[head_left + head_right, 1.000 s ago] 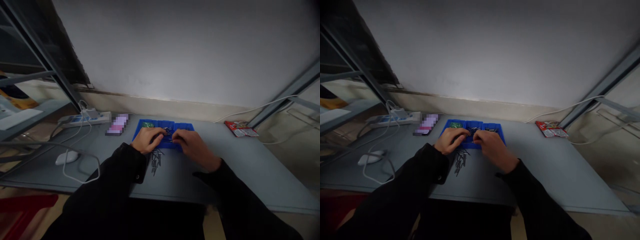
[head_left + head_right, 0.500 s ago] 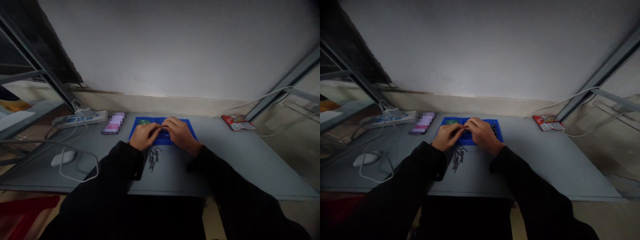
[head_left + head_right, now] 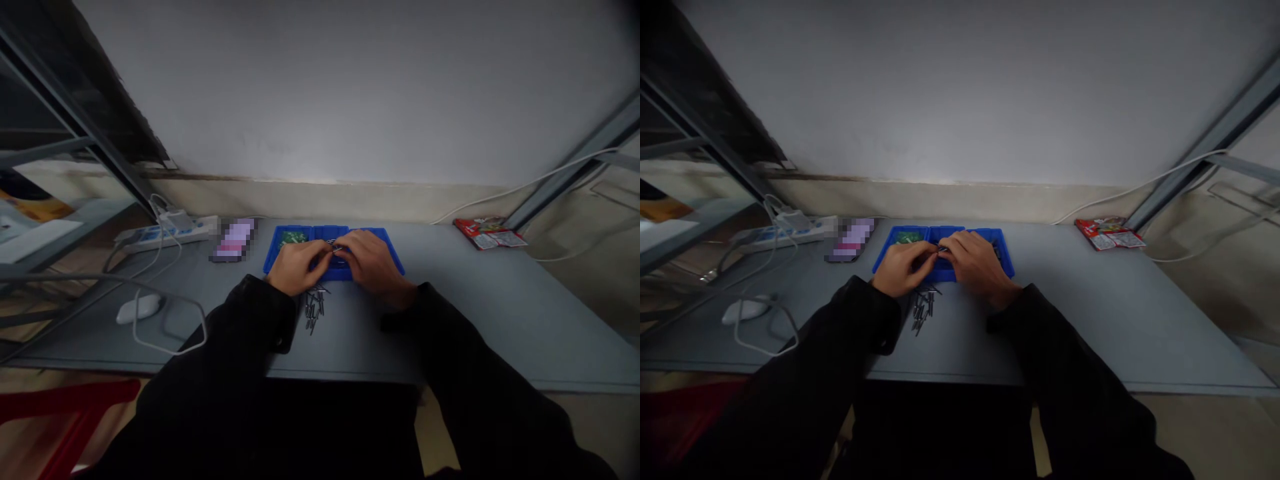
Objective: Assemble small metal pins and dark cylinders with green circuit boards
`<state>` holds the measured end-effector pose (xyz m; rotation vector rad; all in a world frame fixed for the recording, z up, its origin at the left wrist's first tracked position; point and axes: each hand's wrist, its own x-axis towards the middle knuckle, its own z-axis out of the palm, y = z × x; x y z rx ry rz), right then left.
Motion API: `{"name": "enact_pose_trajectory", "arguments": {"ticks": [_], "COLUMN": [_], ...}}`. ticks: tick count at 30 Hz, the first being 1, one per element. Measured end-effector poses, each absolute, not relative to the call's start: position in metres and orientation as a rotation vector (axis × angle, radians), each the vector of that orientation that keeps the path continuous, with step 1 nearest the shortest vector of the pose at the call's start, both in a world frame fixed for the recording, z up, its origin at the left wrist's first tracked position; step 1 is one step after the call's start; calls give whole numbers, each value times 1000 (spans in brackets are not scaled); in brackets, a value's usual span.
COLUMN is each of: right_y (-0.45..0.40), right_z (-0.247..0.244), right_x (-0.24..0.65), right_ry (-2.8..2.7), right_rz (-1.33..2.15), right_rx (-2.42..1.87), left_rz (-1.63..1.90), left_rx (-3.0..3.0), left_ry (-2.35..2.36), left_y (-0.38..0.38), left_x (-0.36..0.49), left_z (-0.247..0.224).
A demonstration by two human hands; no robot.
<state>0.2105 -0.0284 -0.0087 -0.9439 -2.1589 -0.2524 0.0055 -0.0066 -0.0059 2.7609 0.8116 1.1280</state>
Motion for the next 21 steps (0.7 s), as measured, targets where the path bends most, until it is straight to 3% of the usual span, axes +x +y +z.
{"name": "enact_pose_trajectory", "arguments": {"ticks": [21], "right_y": [-24], "right_z": [-13], "right_x": [214], "right_ry": [-2119], "right_rz": [-236], "right_rx": [-1100], "left_rz": [1171], "left_rx": [2767], "left_ry": [775], "left_y": [-3], "left_x": [3], "left_z": [-10]}}
